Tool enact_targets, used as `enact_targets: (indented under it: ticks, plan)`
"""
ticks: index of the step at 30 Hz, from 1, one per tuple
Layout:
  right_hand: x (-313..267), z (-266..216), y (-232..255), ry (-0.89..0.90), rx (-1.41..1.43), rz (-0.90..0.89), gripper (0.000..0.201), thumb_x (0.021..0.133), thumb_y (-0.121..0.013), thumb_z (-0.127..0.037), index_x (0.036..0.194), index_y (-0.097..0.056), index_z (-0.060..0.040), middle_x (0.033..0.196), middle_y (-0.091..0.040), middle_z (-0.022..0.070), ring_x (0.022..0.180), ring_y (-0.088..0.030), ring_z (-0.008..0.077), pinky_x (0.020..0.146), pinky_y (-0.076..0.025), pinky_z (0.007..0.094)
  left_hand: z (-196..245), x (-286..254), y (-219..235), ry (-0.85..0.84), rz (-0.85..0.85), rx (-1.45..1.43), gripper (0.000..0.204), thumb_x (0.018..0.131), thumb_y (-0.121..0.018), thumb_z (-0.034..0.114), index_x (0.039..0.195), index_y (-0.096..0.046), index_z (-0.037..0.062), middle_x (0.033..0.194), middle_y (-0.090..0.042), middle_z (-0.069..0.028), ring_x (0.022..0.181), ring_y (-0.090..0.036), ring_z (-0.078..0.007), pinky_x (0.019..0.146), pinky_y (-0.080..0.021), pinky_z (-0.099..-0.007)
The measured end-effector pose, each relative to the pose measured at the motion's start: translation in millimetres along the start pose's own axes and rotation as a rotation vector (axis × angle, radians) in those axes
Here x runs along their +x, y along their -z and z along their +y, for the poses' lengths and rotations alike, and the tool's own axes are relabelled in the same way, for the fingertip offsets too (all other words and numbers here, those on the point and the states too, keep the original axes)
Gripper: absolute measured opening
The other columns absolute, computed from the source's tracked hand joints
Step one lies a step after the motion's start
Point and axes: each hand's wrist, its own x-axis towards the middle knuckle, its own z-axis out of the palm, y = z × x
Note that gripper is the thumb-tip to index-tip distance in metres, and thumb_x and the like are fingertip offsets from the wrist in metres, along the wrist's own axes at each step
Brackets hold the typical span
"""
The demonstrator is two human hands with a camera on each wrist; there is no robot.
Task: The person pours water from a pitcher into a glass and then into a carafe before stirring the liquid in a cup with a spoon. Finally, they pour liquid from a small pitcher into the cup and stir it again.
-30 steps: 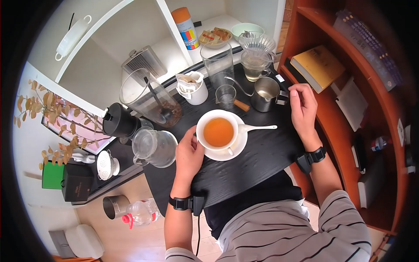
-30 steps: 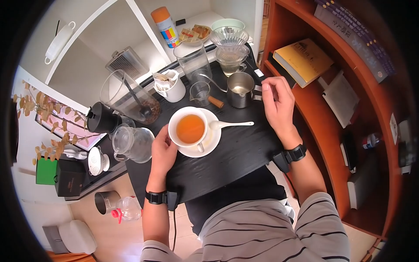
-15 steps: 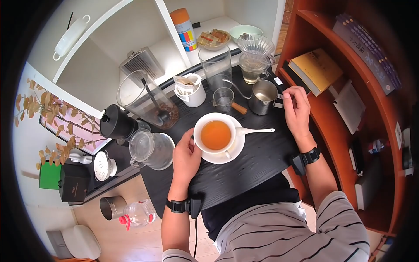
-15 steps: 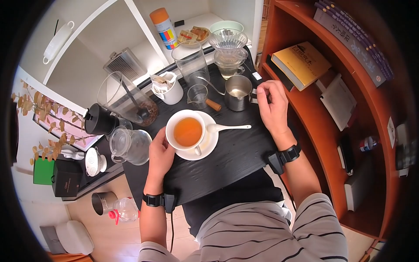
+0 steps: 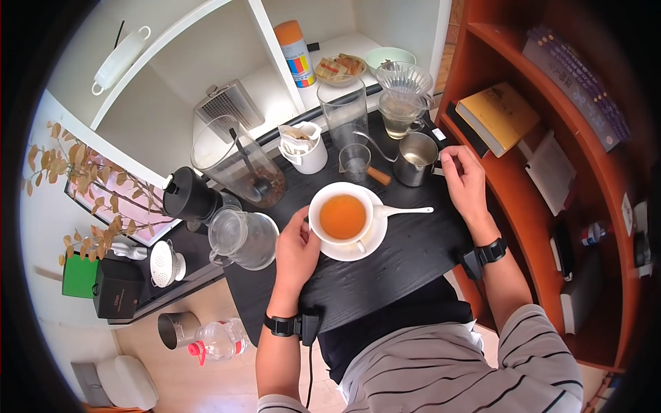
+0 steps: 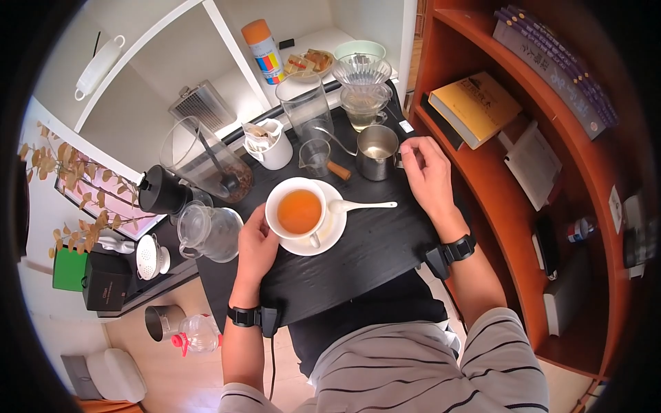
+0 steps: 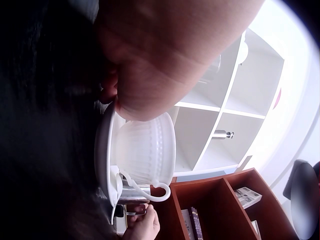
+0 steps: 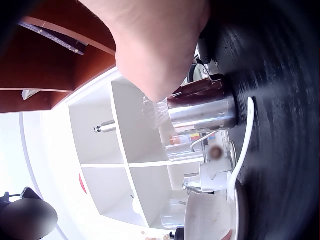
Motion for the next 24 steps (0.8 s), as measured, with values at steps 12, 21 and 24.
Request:
enact_targets:
  ticks: [12,21,24]
  plan:
    - [-10.2,20.8,-0.1,-0.235,0.217,-0.099,0.02,0.108,-0.067,-0.022,0.109,-0.069,-0.0017,0.077,-0.058,-0.005,0.067,-0.047,0.0029,0.061,-0.04,0.0236,-1.4,0.2,-0.3,0.003,0.002,0.004,0.043,0.097,-0.07,0.008,0.139,-0.066,-0.0009,0.074,-0.063,-0.0012,0.064,-0.058,-0.008,0.063,-0.048,-0.0269]
    - [-8.1,20.0,3.0,-0.296,0.349,-0.221,0.029,0.111,-0.062,-0.03,0.105,-0.07,-0.0033,0.081,-0.065,-0.0036,0.066,-0.052,0.0026,0.059,-0.042,0.0222,-4.1,0.2,-1.2,0.015,-0.004,-0.023,0.042,0.098,-0.07,0.009,0.139,-0.066,-0.0006,0.075,-0.063,-0.0003,0.065,-0.058,-0.0074,0.063,-0.049,-0.0265]
    - [-7.1,14.4,5.7,-0.296,0.349,-0.266,0.032,0.112,-0.061,-0.033,0.102,-0.07,-0.0036,0.081,-0.065,-0.0028,0.065,-0.053,0.0032,0.059,-0.043,0.0225,-3.5,-0.2,-1.0,0.013,-0.002,-0.024,0.042,0.098,-0.07,0.009,0.139,-0.066,-0.0003,0.075,-0.063,-0.0003,0.065,-0.058,-0.0074,0.063,-0.049,-0.0266]
